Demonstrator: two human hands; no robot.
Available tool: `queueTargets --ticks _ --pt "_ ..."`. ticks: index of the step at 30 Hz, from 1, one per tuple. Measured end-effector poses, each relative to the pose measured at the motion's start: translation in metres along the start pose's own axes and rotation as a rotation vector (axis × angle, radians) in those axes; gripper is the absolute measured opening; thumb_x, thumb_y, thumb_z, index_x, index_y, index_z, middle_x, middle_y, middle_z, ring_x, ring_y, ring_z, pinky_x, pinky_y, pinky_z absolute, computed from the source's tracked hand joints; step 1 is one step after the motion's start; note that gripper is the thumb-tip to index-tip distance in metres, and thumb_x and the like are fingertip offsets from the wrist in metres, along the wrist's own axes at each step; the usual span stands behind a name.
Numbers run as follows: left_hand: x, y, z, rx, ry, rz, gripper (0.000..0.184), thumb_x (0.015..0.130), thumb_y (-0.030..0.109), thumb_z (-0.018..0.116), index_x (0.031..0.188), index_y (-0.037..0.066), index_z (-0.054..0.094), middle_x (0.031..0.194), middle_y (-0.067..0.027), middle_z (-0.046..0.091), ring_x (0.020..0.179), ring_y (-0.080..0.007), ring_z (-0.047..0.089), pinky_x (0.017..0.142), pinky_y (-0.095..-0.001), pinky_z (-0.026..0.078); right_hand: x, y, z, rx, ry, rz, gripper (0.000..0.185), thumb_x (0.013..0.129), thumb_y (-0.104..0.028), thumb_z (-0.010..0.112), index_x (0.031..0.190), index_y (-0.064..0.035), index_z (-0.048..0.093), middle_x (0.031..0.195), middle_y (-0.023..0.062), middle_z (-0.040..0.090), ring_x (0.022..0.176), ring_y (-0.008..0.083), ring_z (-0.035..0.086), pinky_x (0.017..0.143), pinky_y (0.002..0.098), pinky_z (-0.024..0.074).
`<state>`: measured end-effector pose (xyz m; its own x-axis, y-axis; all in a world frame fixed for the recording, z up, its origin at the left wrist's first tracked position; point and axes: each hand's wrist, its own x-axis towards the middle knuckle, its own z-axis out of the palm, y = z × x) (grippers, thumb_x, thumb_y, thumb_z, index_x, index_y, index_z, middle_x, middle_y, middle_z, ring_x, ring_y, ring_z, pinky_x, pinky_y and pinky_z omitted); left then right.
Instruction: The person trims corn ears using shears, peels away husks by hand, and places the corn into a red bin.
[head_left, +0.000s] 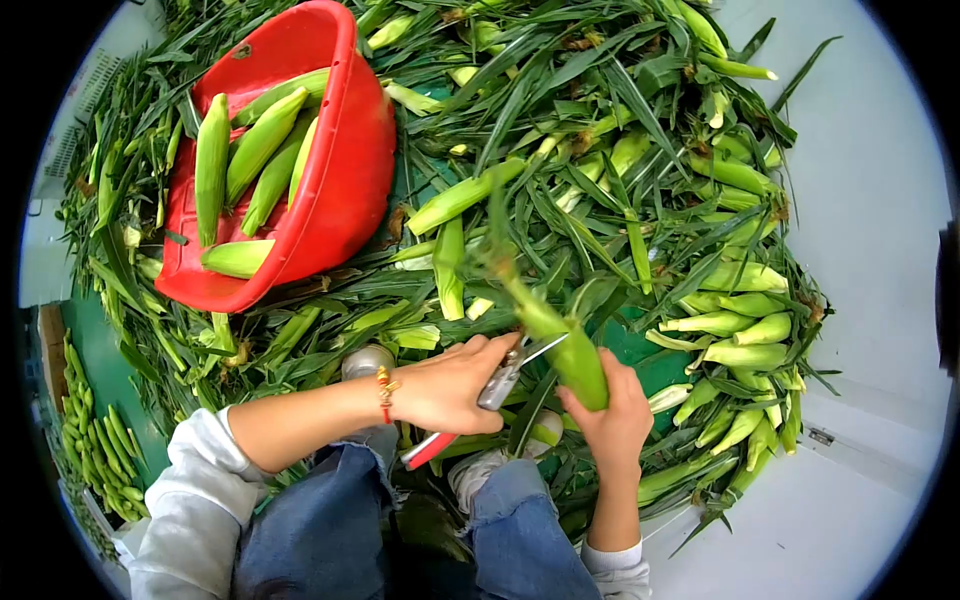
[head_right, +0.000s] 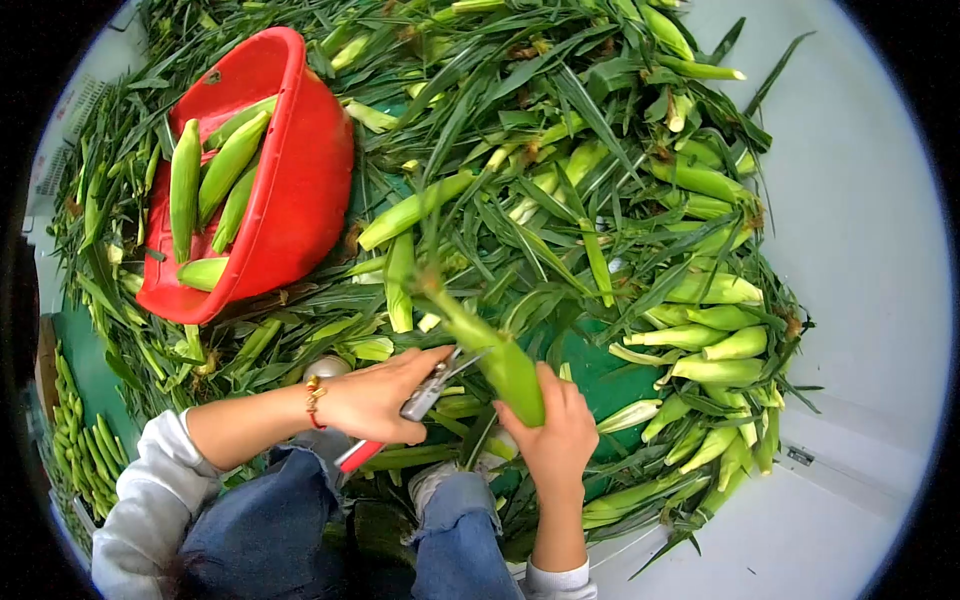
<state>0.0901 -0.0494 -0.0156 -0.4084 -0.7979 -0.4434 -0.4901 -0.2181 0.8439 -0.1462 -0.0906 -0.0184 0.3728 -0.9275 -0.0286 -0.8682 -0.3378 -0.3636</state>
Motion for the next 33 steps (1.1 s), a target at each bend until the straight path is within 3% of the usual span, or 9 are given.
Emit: queueTargets --ticks 4,9,13,16,21,24,28,32,33 --pt "0.007 -0.004 0.0 0.071 0.071 -0.009 0.073 0.067 0.019 0.066 0.128 -0.002 0.031 0.112 -0.0285 0.047 0.104 -0.0387 0.051 0.087 -0.0421 0.044 0.004 -0.005 0.003 -0.006 0.002 -0.113 0.06 0.061 -0.028 0.08 0.113 -0.0091 0.057 0.091 0.0092 0.06 0.08 0.0268 0.06 0.068 0.0329 0.0495" --pt "0.009 -0.05 0.005 0.042 0.389 -0.084 0.041 0.069 0.017 0.065 0.103 0.001 0.047 0.065 -0.0179 0.059 0.06 -0.0358 0.061 0.054 -0.0407 0.049 0.006 0.003 0.002 0.255 -0.06 -0.022 0.058 0.065 -0.029 0.078 0.114 -0.0063 0.056 0.095 0.01 0.059 0.084 0.025 0.061 0.073 0.0332 0.049" --pt "-0.013 -0.048 -0.011 -0.397 0.08 -0.235 0.057 0.072 0.008 0.06 0.125 0.003 0.041 0.089 -0.0048 0.057 0.081 -0.016 0.058 0.069 -0.0298 0.049 -0.005 0.021 0.018 1.145 -0.275 0.366 0.05 0.08 -0.027 0.067 0.119 -0.001 0.049 0.104 0.0126 0.059 0.09 0.0255 0.061 0.08 0.0354 0.0489" --pt "-0.024 -0.029 0.015 -0.453 -0.075 0.022 0.073 0.074 0.011 0.062 0.136 0.005 0.024 0.105 -0.0082 0.05 0.099 -0.0182 0.051 0.084 -0.0314 0.043 0.002 0.008 0.027 1.546 -0.273 0.556 0.048 0.09 -0.037 0.051 0.125 -0.0031 0.044 0.103 0.0148 0.058 0.09 0.0278 0.061 0.078 0.039 0.0514" --pt "-0.014 -0.022 0.035 -0.298 0.022 0.172 0.092 0.073 0.014 0.064 0.142 -0.002 0.006 0.126 -0.02 0.041 0.116 -0.0286 0.044 0.097 -0.0347 0.037 -0.004 -0.004 0.043 1.91 -0.501 0.671 0.07 0.091 -0.062 0.024 0.122 -0.0035 0.045 0.106 0.0159 0.058 0.086 0.0289 0.061 0.073 0.0404 0.0523" --pt "-0.003 -0.011 0.023 -0.261 0.211 0.227 0.086 0.071 0.011 0.063 0.141 -0.001 0.013 0.124 -0.022 0.045 0.118 -0.029 0.046 0.097 -0.0346 0.038 -0.005 -0.012 0.043 1.568 -0.633 0.582 0.077 0.087 -0.068 0.022 0.12 -0.0033 0.046 0.102 0.016 0.058 0.084 0.0281 0.061 0.071 0.0384 0.0523" --pt "0.025 -0.012 -0.01 -0.286 0.366 0.12 0.062 0.072 0.002 0.056 0.131 0.006 0.037 0.091 -0.0046 0.058 0.083 -0.0125 0.057 0.069 -0.0242 0.047 0.005 -0.003 0.039 1.959 -0.698 0.491 0.084 0.082 -0.074 0.025 0.116 -0.0003 0.047 0.094 0.0157 0.059 0.076 0.0256 0.062 0.066 0.0379 0.0523" --pt "0.034 -0.02 -0.042 -0.692 0.637 0.042 0.052 0.081 0.004 0.063 0.128 0.007 0.041 0.09 0.0019 0.054 0.076 -0.007 0.05 0.067 -0.0217 0.044 0.008 -0.019 0.018 1.383 -0.407 0.282 0.074 0.08 -0.065 0.05 0.114 0.0001 0.047 0.095 0.0137 0.058 0.076 0.0237 0.062 0.068 0.0379 0.0517" --pt "0.025 -0.011 -0.039 -0.765 0.567 0.05 0.055 0.081 0.006 0.067 0.129 0.007 0.04 0.09 0.0014 0.055 0.078 -0.0066 0.052 0.069 -0.0216 0.045 0.001 -0.006 0.034 1.3 -0.29 0.294 0.059 0.078 -0.044 0.067 0.113 -0.0001 0.046 0.093 0.0116 0.059 0.082 0.0224 0.061 0.073 0.0339 0.0486"
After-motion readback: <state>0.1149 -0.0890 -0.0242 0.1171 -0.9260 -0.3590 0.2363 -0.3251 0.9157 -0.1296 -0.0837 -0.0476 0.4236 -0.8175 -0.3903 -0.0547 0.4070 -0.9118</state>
